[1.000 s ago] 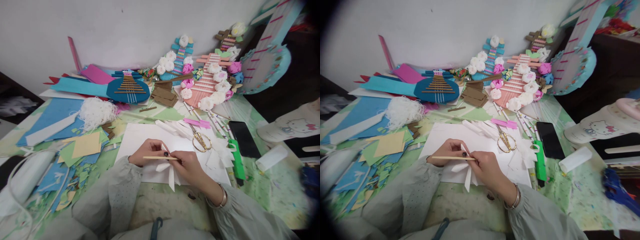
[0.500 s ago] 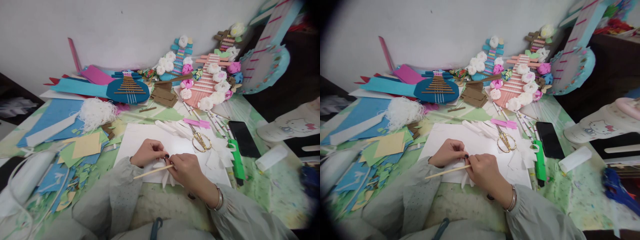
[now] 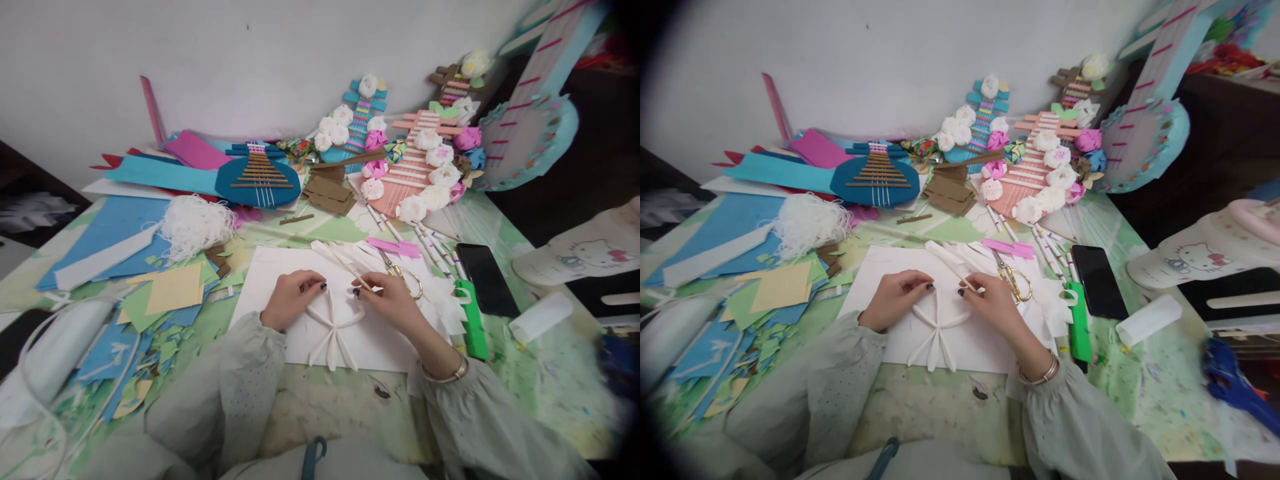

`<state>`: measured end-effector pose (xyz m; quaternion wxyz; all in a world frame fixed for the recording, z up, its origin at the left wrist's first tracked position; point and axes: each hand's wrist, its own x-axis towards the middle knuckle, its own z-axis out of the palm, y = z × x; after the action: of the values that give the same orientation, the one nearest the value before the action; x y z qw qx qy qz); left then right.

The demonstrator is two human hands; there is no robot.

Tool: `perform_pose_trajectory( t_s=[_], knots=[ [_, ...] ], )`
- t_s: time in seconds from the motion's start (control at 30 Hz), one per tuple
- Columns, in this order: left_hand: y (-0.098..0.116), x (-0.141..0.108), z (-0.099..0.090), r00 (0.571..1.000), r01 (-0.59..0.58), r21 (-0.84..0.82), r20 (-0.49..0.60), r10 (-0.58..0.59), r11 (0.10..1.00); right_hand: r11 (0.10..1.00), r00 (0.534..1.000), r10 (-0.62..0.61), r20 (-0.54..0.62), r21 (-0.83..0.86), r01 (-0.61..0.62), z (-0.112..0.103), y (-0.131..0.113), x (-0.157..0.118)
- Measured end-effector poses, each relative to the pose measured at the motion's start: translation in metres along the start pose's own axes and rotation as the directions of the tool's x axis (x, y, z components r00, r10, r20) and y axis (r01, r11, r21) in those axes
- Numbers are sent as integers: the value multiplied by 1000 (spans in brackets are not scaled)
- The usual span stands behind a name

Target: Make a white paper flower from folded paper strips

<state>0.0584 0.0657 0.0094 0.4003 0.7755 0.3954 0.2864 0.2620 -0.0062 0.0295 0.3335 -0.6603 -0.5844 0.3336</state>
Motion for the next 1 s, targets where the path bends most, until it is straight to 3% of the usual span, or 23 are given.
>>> perform_pose_trajectory(
  t_s=[0.07, 0.27, 0.4, 0.77, 1.0],
  knots=[
    [3, -1, 1, 1000, -18, 29, 20, 17, 999, 999, 999, 23, 33, 47, -24, 0, 5, 6],
    [7, -4, 3, 990, -37, -97, 130, 49, 995, 999, 983, 26, 180, 39, -34, 15, 4, 13],
    [7, -3, 5, 988, -36, -133, 141, 55, 990, 996, 982, 24, 186, 84, -40, 20, 3, 12],
    [10, -1, 2, 972, -79, -24, 219, 82, 997, 975, 960, 2, 279, 211, -64, 21, 8, 11],
    [11, -2, 3, 971, 9, -157, 238, 29, 988, 975, 951, 25, 308, 201, -91, 22, 7, 10]
  ],
)
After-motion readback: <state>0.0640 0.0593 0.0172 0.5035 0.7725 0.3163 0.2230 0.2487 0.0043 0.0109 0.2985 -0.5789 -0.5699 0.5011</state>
